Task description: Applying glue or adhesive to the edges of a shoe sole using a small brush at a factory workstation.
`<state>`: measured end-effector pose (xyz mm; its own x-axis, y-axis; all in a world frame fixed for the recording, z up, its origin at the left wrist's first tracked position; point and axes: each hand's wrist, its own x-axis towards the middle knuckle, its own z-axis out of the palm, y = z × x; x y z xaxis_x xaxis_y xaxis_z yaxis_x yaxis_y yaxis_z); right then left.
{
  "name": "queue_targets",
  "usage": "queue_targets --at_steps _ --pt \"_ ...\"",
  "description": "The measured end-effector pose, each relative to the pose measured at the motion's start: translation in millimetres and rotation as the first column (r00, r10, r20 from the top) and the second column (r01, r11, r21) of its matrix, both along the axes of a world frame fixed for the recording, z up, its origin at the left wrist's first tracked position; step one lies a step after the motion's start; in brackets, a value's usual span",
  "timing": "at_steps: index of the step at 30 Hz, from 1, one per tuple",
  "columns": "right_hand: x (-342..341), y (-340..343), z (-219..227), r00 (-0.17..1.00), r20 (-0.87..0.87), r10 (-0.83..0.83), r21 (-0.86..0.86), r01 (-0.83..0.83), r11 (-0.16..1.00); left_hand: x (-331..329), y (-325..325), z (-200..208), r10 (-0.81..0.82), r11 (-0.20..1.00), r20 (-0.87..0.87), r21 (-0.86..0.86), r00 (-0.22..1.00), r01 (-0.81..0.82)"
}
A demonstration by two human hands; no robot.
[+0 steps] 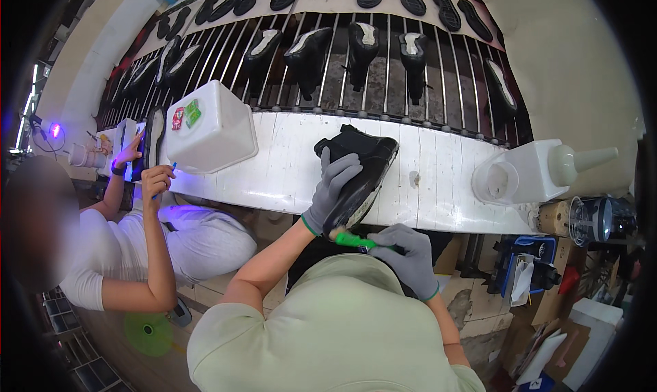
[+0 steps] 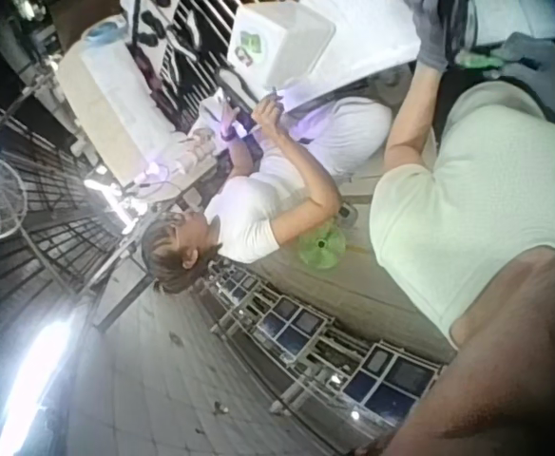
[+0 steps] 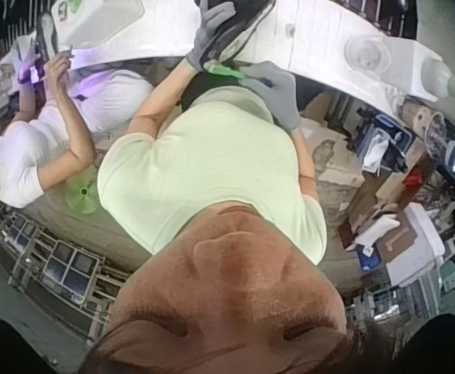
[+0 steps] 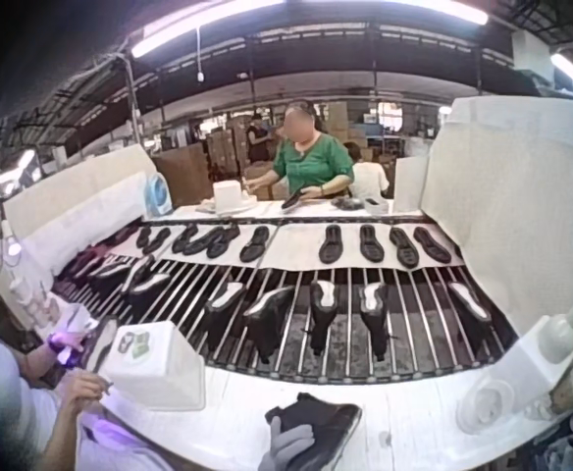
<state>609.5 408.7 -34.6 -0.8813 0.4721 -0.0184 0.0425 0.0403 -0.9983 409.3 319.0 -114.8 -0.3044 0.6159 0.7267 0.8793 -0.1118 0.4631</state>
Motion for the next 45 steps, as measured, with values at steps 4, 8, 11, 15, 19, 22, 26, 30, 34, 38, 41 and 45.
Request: queue_targets --at_steps 4,8,11,15,19,22,26,30,34,38,41,45 --pt "0.4 7.6 4.5 0.995 -0.036 0.088 0.024 -0.088 0.996 -3.8 7.3 12.7 -0.004 1.000 -0.035 -0.008 0.999 0.004" --pt "3.0 28.7 -5.1 0.944 -0.114 -0.309 -0.095 0.299 0.949 0.6 11.8 24.2 -0.002 0.998 -0.092 -0.061 0.996 -0.004" --pt "11.9 56.6 -14.1 0.876 0.095 -0.474 -0.278 0.480 0.832 -2.2 12.3 51.2 0.038 0.959 -0.031 -0.279 0.999 -0.045" --pt "32.7 98.9 -59.0 0.865 -0.032 -0.501 -0.613 0.379 0.693 3.3 1.7 99.1 0.070 0.960 0.623 -0.254 0.779 0.116" --pt "36.9 129.6 -131.1 0.842 -0.314 -0.440 -0.829 -0.017 0.559 -14.7 19.0 81.4 0.084 0.916 0.788 -0.302 0.610 0.263" --pt "32.9 139.4 -150.9 0.844 -0.335 -0.419 -0.841 -0.066 0.538 -19.2 34.0 55.3 0.149 0.849 0.650 -0.470 0.745 0.240" --pt "33.6 143.9 -165.6 0.817 -0.383 -0.431 -0.857 -0.140 0.495 -17.0 34.0 43.1 0.193 0.707 0.436 -0.683 0.879 0.184" --pt "28.3 147.4 -168.3 0.819 -0.346 -0.458 -0.897 -0.146 0.417 8.5 9.6 56.1 0.159 0.607 0.277 -0.785 0.948 0.127" --pt "33.7 142.9 -163.6 0.798 -0.326 -0.506 -0.896 -0.090 0.435 30.4 -5.2 63.5 0.014 0.441 -0.183 -0.881 0.983 -0.171" --pt "32.8 139.7 -160.2 0.809 -0.325 -0.489 -0.897 -0.100 0.430 30.6 -5.3 65.5 -0.003 0.379 -0.263 -0.893 0.965 -0.242" --pt "35.2 139.7 -161.3 0.806 -0.338 -0.486 -0.891 -0.106 0.442 29.0 -2.0 68.4 0.040 0.406 -0.131 -0.904 0.991 -0.136" --pt "38.0 138.9 -156.7 0.808 -0.318 -0.496 -0.891 -0.077 0.447 28.3 5.3 77.4 0.127 0.509 0.132 -0.859 0.983 0.050"
